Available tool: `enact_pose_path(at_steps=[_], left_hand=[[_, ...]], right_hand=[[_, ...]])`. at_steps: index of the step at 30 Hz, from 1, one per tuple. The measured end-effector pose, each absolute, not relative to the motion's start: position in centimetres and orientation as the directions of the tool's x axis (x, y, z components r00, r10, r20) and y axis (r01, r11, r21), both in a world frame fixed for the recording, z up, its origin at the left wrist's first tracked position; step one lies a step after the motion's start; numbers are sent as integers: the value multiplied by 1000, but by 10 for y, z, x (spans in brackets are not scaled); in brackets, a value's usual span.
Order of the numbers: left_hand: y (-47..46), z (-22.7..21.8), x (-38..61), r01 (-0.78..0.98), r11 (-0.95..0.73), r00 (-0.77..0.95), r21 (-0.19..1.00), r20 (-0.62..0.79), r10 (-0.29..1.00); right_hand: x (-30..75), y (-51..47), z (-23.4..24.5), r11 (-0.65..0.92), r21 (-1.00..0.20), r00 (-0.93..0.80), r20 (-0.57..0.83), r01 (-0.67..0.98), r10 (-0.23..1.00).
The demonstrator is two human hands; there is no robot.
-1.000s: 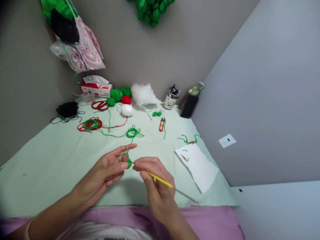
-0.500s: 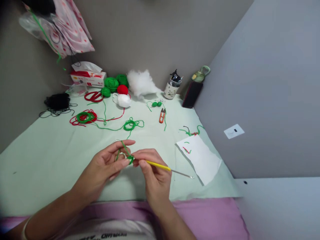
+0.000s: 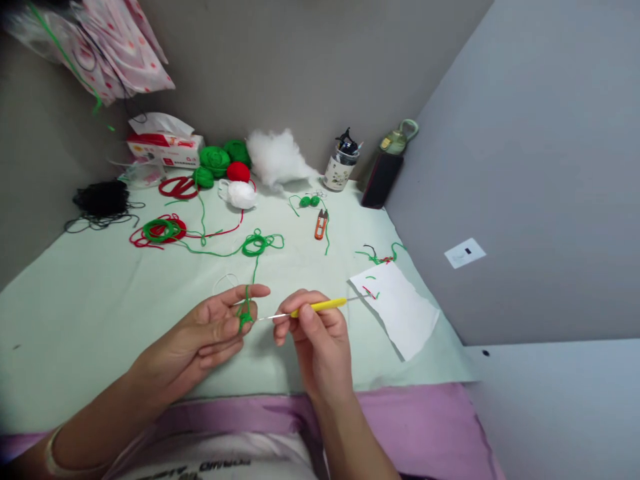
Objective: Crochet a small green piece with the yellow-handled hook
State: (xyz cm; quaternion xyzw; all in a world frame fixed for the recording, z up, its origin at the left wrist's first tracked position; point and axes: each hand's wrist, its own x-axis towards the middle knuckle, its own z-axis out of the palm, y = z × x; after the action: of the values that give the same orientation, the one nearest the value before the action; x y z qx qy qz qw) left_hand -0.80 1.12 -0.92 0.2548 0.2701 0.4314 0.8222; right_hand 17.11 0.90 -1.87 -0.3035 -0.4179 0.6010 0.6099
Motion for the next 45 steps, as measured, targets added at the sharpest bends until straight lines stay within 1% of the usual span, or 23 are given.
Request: enact_pose_path(at_steps=[2,5,7,10,12,14,16,17,18,19,21,23,24,26,27,29,30,31,32,34,36,38,45], left_hand=[[9,-10,-3,-556,425,390,714,-228,892],[8,-14,2,-485,329,270,810,-219,938],[8,-16,1,-447,296,236,845,-207,949],[9,-17,-1,-423,283,234,861,-198,952],[9,-15,0,-421,288,228,860,-207,951],[8,-12,3,-441,280,202,853,-210,957],[8,-10,5,-494,297,205,817,-223,953],[8,-10,5,-526,332,236,783,-241,942],[9,-9,4,-554,378,278,742,-263,924],[10,-8,3,-577,421,316,700,-284,905],[12,-7,0,-601,458,347,655,-302,888],[14,-5,-1,-608,415,300,677,-288,910],[14,-4,0,-603,382,268,700,-274,924],[13,-5,3,-593,330,219,734,-248,944],[12,-5,5,-596,324,210,735,-247,946],[10,-8,7,-610,378,256,696,-277,926],[10,-10,6,-617,419,294,666,-299,908],[11,-11,5,-620,456,330,639,-315,890],[11,-12,3,-621,475,351,624,-320,880],[13,-12,-1,-623,449,330,641,-306,893],[14,-10,-2,-610,398,278,685,-285,917],[13,-9,1,-583,366,243,725,-274,931],[9,-11,4,-526,360,228,771,-280,933]], right_hand=[[166,8,-21,177,-890,-62,223,-421,973],[159,6,-26,349,-907,6,357,-234,934],[156,6,-26,393,-906,32,393,-160,919],[156,6,-26,415,-901,27,415,-125,910],[158,4,-28,454,-890,16,454,-36,891],[160,1,-33,543,-819,0,553,187,833],[163,-3,-39,632,-636,-73,677,442,733],[165,-4,-40,681,-537,-121,734,498,668],[166,-4,-41,712,-487,-167,755,506,635],[167,-4,-39,703,-513,-152,745,493,650],[167,-1,-33,646,-662,-7,696,379,718],[165,2,-25,572,-795,109,599,200,794],[163,3,-23,537,-833,109,551,133,828],[160,4,-23,530,-834,62,543,152,837],[159,4,-24,558,-797,24,578,231,816],[159,3,-30,641,-652,-30,691,404,722],[160,3,-32,677,-588,-35,743,443,668],[161,3,-33,666,-612,-9,734,427,680],[162,4,-33,644,-662,30,706,383,708],[164,6,-30,579,-787,116,609,213,785],[164,9,-27,510,-860,115,508,19,854],[161,12,-25,451,-887,65,447,-100,892],[161,13,-32,298,-934,49,294,-196,955]])
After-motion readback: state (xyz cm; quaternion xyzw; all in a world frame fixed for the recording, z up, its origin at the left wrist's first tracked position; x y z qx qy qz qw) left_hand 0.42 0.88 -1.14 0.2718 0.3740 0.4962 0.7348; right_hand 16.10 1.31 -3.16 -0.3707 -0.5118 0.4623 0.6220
